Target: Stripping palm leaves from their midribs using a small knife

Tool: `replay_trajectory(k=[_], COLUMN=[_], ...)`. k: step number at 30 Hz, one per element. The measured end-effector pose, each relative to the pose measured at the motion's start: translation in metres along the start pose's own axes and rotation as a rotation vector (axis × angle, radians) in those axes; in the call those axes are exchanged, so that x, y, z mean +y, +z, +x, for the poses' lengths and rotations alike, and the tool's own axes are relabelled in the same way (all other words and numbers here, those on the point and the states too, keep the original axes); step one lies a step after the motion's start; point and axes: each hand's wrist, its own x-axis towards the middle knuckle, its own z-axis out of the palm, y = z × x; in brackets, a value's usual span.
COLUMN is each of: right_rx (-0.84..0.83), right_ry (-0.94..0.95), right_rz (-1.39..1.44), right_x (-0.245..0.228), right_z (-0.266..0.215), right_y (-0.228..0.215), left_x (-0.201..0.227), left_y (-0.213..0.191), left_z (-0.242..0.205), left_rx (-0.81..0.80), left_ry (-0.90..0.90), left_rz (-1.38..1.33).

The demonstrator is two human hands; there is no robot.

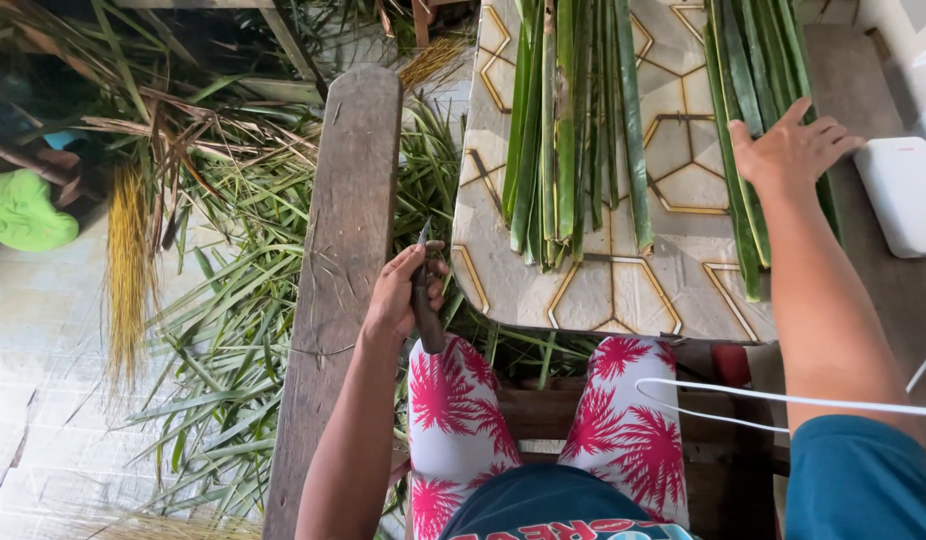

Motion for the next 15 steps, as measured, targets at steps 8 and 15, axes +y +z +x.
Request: replay_trajectory(k=[8,15], right_rx=[-0.077,-0.155], right_ry=[-0.021,-0.011], right_rz=[0.104,0.253], right_x=[-0.024,-0.030], right_z=[-0.048,-0.064], right_y=[-0.039,-0.051], left_x=[0.000,0.001], left_y=[-0.001,0.000], left_z=[0.000,-0.001], left_rx=[-0.004,-0.024], left_ry=[-0.004,-0.023], left_rz=[-0.018,-0.009])
